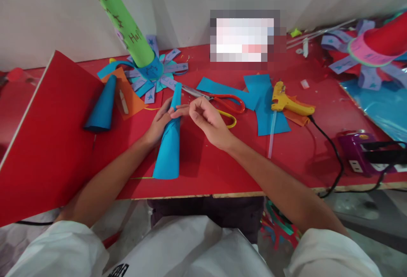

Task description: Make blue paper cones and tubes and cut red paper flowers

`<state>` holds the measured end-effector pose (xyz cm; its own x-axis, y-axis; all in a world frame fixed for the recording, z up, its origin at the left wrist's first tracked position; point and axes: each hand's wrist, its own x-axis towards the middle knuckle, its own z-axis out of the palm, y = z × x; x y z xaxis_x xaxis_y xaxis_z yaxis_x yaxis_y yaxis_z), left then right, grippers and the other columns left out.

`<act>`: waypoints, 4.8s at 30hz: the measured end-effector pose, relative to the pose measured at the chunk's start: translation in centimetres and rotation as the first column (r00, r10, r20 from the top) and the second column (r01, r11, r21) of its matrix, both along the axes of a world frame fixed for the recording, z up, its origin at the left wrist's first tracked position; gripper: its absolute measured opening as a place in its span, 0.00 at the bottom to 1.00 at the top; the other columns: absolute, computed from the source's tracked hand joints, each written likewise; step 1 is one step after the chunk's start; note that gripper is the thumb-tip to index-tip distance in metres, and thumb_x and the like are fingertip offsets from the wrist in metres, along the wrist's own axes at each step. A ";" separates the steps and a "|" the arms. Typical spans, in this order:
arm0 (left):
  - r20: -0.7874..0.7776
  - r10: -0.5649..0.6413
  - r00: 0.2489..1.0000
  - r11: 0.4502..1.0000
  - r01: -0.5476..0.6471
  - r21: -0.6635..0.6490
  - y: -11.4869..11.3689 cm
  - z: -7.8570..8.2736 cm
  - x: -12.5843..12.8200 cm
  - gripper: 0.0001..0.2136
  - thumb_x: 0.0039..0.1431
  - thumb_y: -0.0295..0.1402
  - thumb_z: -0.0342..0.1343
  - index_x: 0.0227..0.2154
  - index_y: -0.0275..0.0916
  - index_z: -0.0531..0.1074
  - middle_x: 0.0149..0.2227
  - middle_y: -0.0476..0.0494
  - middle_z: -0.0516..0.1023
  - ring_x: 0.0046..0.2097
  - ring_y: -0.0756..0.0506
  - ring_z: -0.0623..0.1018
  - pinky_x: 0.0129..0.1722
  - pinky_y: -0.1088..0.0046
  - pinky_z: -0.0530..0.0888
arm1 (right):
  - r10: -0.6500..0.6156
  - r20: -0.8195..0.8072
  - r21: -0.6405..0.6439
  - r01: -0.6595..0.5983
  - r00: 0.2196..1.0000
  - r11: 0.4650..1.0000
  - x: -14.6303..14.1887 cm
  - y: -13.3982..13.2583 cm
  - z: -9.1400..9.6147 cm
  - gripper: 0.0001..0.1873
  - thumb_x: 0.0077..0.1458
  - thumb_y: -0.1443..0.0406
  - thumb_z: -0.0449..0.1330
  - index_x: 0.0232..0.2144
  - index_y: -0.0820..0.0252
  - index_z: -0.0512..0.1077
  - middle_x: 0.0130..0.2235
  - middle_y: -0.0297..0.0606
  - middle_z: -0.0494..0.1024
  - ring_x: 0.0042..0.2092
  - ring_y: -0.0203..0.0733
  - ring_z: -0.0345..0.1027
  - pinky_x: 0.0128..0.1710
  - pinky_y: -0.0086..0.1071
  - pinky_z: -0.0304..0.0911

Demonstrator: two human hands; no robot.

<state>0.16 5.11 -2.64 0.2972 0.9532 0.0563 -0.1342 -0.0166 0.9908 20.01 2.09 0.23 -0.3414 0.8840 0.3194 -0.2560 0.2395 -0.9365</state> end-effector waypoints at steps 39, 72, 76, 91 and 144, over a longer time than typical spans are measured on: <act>-0.142 -0.026 0.990 0.986 0.049 0.160 -0.1 -0.2 -0.2 0.31 0.67 0.58 0.59 0.64 0.45 0.71 0.64 0.37 0.78 0.66 0.35 0.76 0.68 0.55 0.70 | -0.376 0.439 0.397 0.200 0.816 0.896 -0.4 -1.0 -1.0 0.06 0.70 0.61 0.61 0.38 0.54 0.72 0.37 0.37 0.78 0.37 0.42 0.71 0.38 0.36 0.66; -0.131 -0.048 0.990 0.976 0.074 0.205 0.2 -0.5 -0.3 0.29 0.71 0.55 0.57 0.67 0.45 0.69 0.67 0.37 0.76 0.66 0.37 0.77 0.68 0.58 0.73 | -0.448 0.451 0.465 0.224 0.772 0.856 -0.2 -1.0 -1.3 0.05 0.67 0.69 0.59 0.37 0.54 0.70 0.36 0.34 0.76 0.37 0.39 0.70 0.37 0.34 0.65; -0.153 -0.024 0.988 0.975 0.057 0.216 0.2 -0.7 -0.4 0.28 0.71 0.55 0.57 0.67 0.45 0.69 0.67 0.37 0.76 0.66 0.36 0.77 0.69 0.56 0.72 | -0.470 0.411 0.444 0.279 0.781 0.852 0.0 -0.8 -0.8 0.05 0.65 0.69 0.59 0.35 0.54 0.69 0.35 0.33 0.76 0.32 0.38 0.67 0.34 0.34 0.64; -0.161 -0.039 0.986 0.970 0.076 0.231 0.1 -0.3 -0.3 0.30 0.71 0.56 0.56 0.66 0.43 0.69 0.66 0.36 0.77 0.65 0.36 0.78 0.67 0.55 0.74 | -0.401 0.463 0.439 0.189 0.790 0.878 -0.2 -1.1 -1.4 0.03 0.69 0.63 0.63 0.41 0.54 0.72 0.40 0.36 0.79 0.36 0.40 0.72 0.36 0.35 0.66; -0.126 0.094 0.988 0.981 -0.071 0.178 0.0 -1.0 -0.6 0.36 0.69 0.60 0.55 0.74 0.54 0.57 0.58 0.39 0.80 0.56 0.37 0.82 0.56 0.56 0.80 | -0.276 0.431 0.146 0.236 0.859 0.961 -0.5 -0.9 -1.5 0.18 0.68 0.47 0.64 0.43 0.52 0.67 0.34 0.33 0.77 0.33 0.40 0.74 0.33 0.34 0.68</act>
<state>-0.42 5.12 -3.69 0.2337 0.9541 0.1872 0.0073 -0.1942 0.9809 19.53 1.19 -1.24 -0.2303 0.9360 0.2664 0.2626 0.3233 -0.9091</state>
